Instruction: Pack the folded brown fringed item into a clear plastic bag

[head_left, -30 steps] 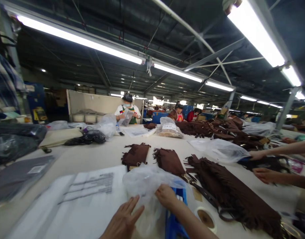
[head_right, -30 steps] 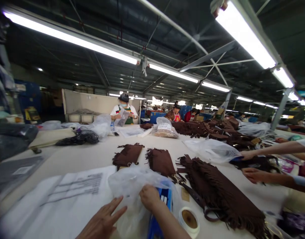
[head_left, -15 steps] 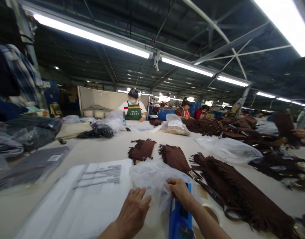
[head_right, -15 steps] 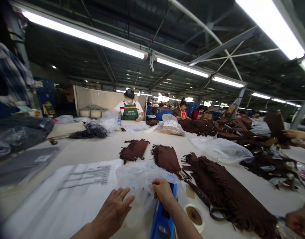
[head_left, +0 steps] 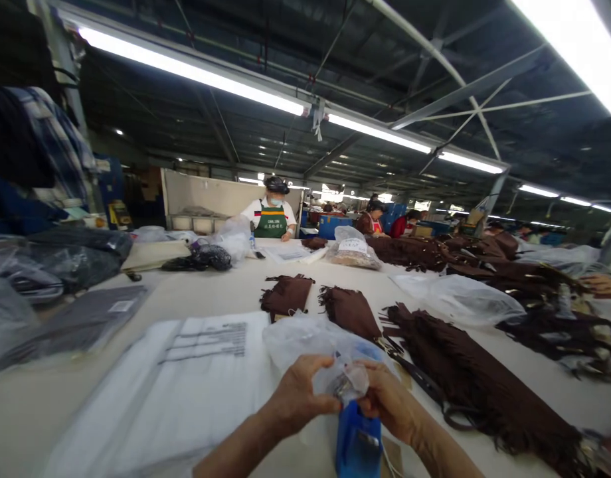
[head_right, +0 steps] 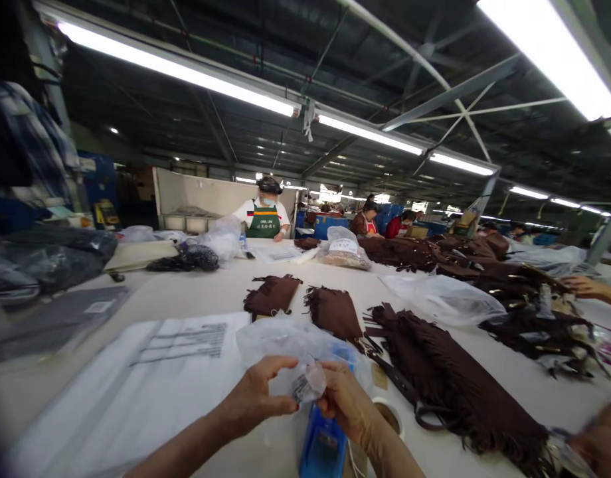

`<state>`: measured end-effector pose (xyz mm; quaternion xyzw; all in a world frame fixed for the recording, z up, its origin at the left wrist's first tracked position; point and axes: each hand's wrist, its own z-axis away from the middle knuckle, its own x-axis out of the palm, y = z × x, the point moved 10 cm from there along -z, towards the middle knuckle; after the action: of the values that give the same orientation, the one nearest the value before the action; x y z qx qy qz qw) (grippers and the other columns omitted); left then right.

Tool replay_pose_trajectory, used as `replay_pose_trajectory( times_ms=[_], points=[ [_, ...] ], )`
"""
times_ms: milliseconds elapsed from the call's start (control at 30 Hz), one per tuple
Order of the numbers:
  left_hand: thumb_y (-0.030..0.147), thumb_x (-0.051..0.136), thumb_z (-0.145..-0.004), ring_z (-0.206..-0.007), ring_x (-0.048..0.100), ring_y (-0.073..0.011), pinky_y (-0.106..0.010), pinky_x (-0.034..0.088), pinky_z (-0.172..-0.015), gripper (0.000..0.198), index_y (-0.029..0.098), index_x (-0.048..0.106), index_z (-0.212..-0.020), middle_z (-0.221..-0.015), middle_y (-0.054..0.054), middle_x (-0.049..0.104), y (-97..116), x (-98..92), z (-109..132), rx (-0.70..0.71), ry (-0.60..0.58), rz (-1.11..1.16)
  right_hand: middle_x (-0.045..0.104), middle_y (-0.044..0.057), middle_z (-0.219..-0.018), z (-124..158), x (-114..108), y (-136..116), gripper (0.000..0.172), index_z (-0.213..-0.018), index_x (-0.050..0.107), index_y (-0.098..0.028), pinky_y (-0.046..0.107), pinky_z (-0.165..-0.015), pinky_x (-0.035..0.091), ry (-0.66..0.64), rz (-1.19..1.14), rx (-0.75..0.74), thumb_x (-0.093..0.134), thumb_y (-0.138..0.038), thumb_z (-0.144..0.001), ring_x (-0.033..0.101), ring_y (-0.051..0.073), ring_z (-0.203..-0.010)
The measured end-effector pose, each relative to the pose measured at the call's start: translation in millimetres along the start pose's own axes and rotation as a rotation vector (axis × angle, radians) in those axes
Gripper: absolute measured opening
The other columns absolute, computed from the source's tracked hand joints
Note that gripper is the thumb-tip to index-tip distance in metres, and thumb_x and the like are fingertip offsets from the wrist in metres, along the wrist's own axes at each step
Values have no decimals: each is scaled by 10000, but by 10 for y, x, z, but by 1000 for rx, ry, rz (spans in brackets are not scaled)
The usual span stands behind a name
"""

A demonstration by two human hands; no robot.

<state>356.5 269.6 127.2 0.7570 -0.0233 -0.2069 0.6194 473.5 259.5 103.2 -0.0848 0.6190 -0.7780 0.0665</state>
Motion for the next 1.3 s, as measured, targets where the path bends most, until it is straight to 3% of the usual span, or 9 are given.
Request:
replay_pose_trajectory(
  times_ms=[67, 133, 267, 467, 700, 833, 1000, 1133, 1300],
  points=[
    [313, 653, -517, -685, 520, -189, -318, 404, -687, 200, 156, 612, -633, -635, -6, 585, -120, 29, 28, -103, -1, 122, 386, -79, -432, 38, 75, 29, 346, -621, 507, -179, 189, -370, 131, -22, -42, 19, 681, -470, -553, 282, 37, -367],
    [358, 581, -547, -545, 423, -130, -272, 326, -559, 201, 165, 524, -542, -508, 32, 464, -192, 27, 66, -139, 17, 170, 399, -66, -415, 76, 140, 69, 401, -621, 512, -177, 190, -372, 152, -47, -71, 50, 646, -554, -591, 298, 44, -360],
    [360, 590, -504, -536, 379, -105, -252, 274, -543, 221, 162, 495, -531, -500, 48, 432, -249, -82, 180, -182, 90, 221, 515, -9, -478, 183, 218, 108, 593, -724, 566, -175, 190, -383, 225, -94, -158, 83, 529, -755, -608, 416, 77, -415],
    [427, 604, -531, -533, 396, -105, -248, 282, -533, 282, 152, 540, -543, -516, 32, 480, -272, -211, 354, -229, 165, 262, 478, -48, -437, 254, 123, 107, 452, -628, 569, -152, 180, -373, 166, 80, 3, -19, 771, -532, -488, 316, 29, -372],
    [472, 582, -546, -501, 375, -94, -240, 286, -513, 320, 162, 504, -563, -508, 35, 457, -480, -216, 456, -264, 278, 298, 461, -63, -460, 292, 70, 215, 517, -583, 462, -182, 184, -371, 147, 176, 4, -25, 710, -630, -507, 294, 20, -354],
    [469, 562, -566, -466, 354, -94, -234, 249, -462, 302, 178, 486, -538, -472, 47, 423, -481, -224, 492, -246, 306, 265, 431, -66, -435, 304, 14, 233, 507, -568, 440, -193, 196, -367, 135, 205, 43, -41, 668, -645, -559, 280, 28, -342],
    [469, 523, -601, -505, 429, -106, -231, 305, -500, 290, 186, 476, -554, -502, 40, 471, -446, -567, 592, -223, 485, 233, 434, -70, -414, 261, -237, 194, 480, -566, 420, -209, 208, -367, 199, 287, 129, -69, 619, -646, -593, 309, 48, -346],
    [493, 526, -609, -498, 519, -124, -234, 337, -498, 312, 183, 498, -610, -543, 10, 570, -492, -872, 723, -265, 558, 250, 482, -79, -453, 79, -443, 157, 279, -758, 554, -184, 201, -403, 326, 350, 278, -61, 625, -449, -703, 435, 77, -397],
    [503, 580, -579, -472, 507, -122, -240, 341, -499, 333, 178, 509, -593, -516, 7, 579, -500, -1153, 913, -282, 584, 253, 576, -42, -658, -366, -331, 290, 148, -846, 586, -140, 242, -584, 498, 323, 572, 37, 555, -284, -866, 561, 80, -576]
  ],
)
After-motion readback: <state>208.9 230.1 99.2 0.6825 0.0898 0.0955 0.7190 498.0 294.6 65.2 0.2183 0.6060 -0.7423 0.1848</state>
